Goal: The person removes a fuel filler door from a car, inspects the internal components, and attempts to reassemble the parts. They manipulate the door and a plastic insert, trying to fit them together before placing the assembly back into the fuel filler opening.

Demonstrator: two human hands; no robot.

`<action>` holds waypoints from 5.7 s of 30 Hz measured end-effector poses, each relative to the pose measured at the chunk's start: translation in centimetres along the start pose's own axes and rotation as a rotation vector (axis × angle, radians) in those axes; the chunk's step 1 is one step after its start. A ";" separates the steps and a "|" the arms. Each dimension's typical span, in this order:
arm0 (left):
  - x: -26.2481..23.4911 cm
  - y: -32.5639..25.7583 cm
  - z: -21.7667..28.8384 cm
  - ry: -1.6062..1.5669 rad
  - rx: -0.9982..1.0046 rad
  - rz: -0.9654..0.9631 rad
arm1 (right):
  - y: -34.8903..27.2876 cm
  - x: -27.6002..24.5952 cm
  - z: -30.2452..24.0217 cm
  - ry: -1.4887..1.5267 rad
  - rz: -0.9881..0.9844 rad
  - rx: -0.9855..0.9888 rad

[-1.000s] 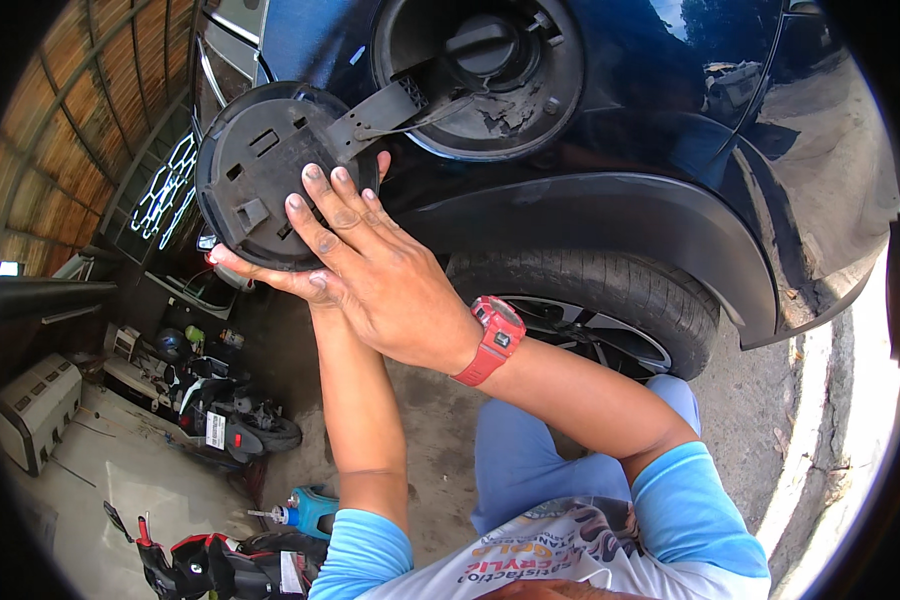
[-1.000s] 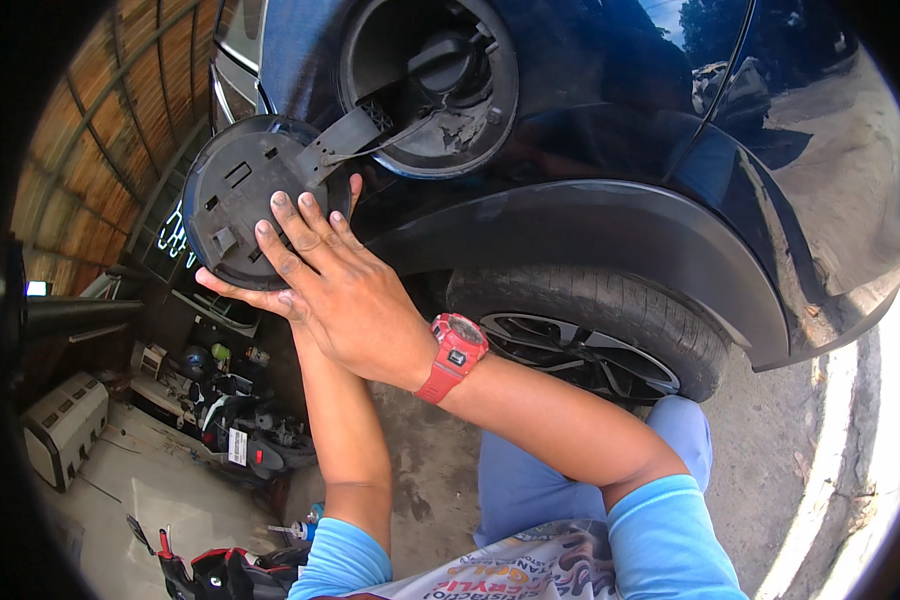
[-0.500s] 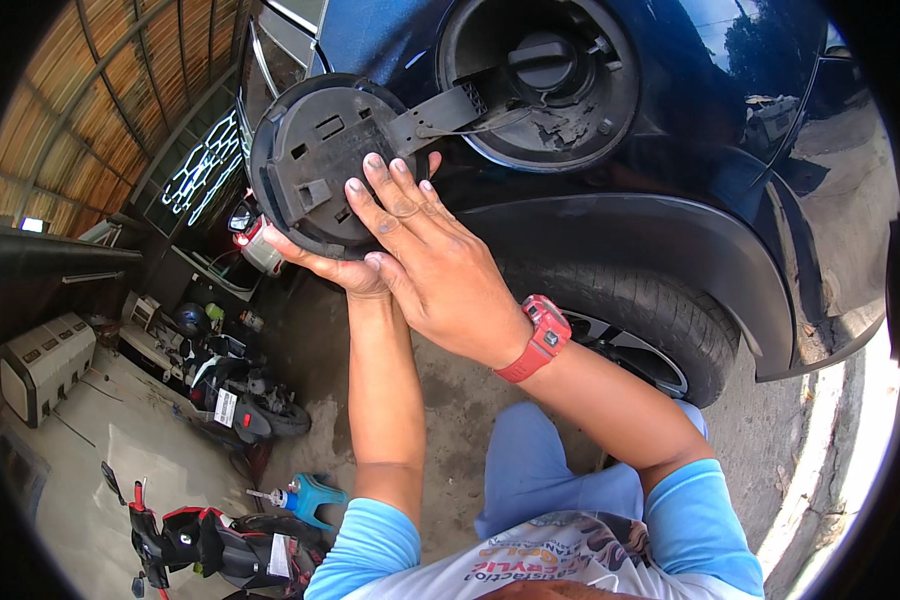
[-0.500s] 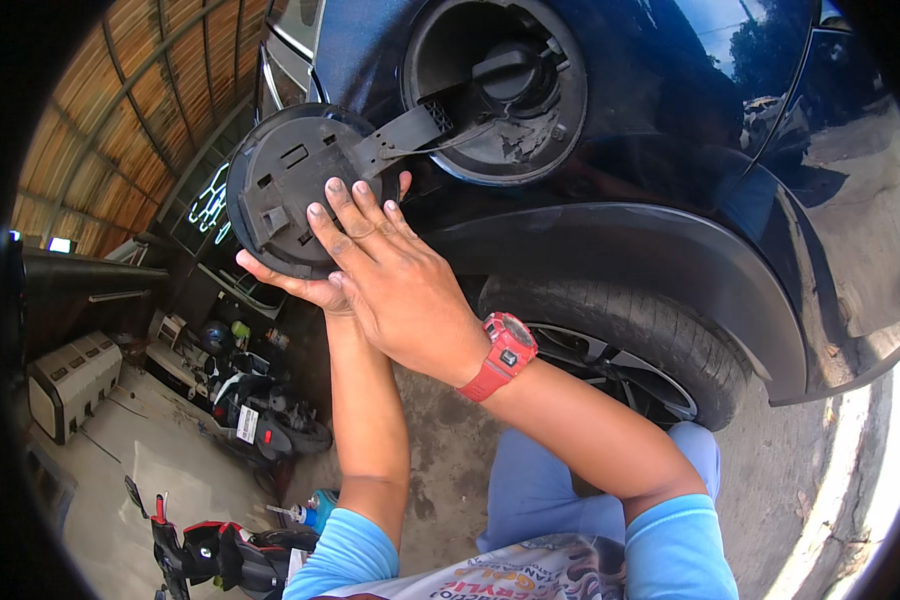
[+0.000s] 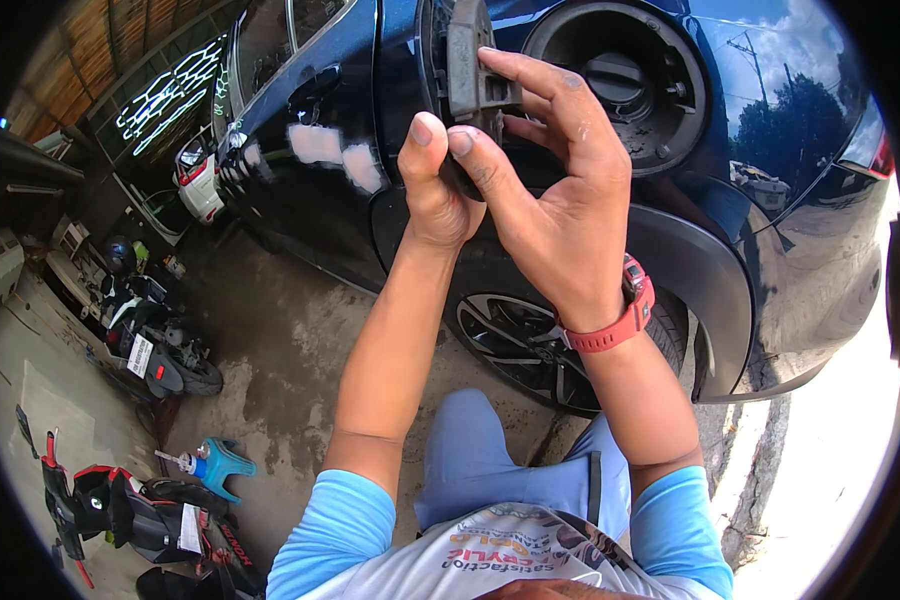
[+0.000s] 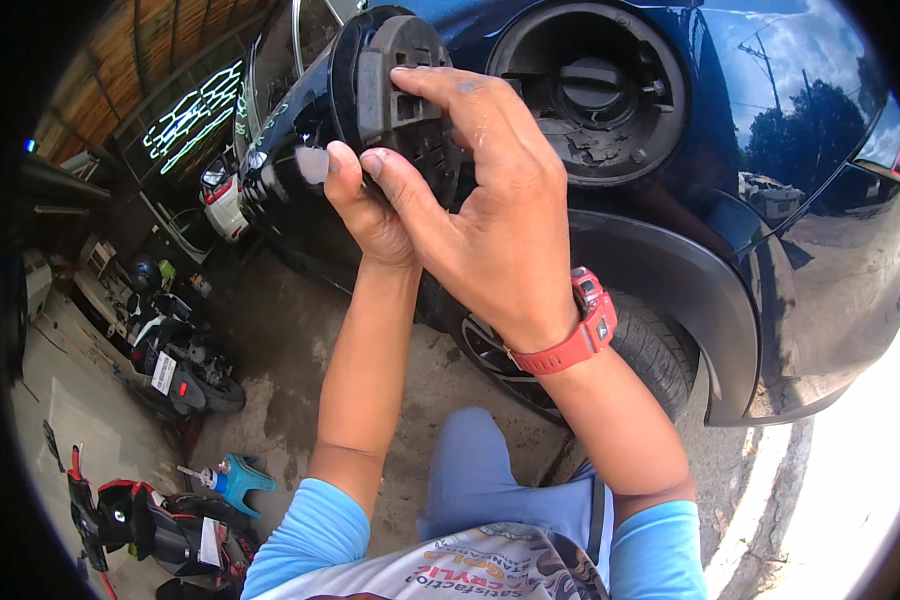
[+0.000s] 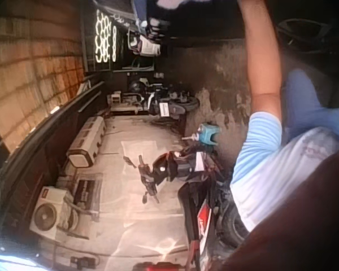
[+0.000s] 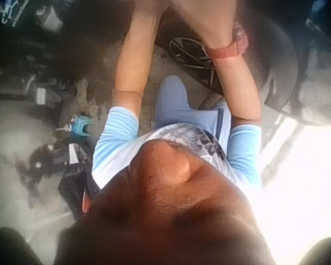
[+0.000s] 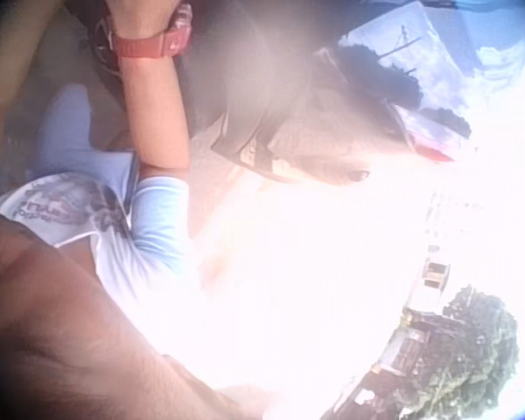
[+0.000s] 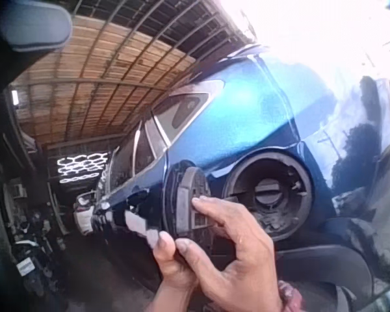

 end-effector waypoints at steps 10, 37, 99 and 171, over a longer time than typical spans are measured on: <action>-1.9 -0.1 -2.1 -0.448 0.043 0.096 | 0.1 -4.7 1.0 0.267 0.046 0.295; -11.6 -8.1 -2.4 -0.881 -0.086 0.066 | -1.1 -6.5 2.1 0.330 0.177 0.297; -11.3 -8.0 -1.9 -1.020 0.032 0.054 | -0.1 -4.0 -1.1 -0.224 -0.016 0.152; -4.0 -2.2 0.3 -0.727 -0.025 0.111 | 1.6 -0.5 -3.7 0.068 -0.224 0.296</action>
Point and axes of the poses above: each hand's wrist, its own y-axis towards the middle knuckle, its own x-axis out of the palm, z = x × y, the point moved 3 cm from there along y, towards the middle knuckle, and after that the axes turned 9 degrees about -x, right-handed, at the moved point
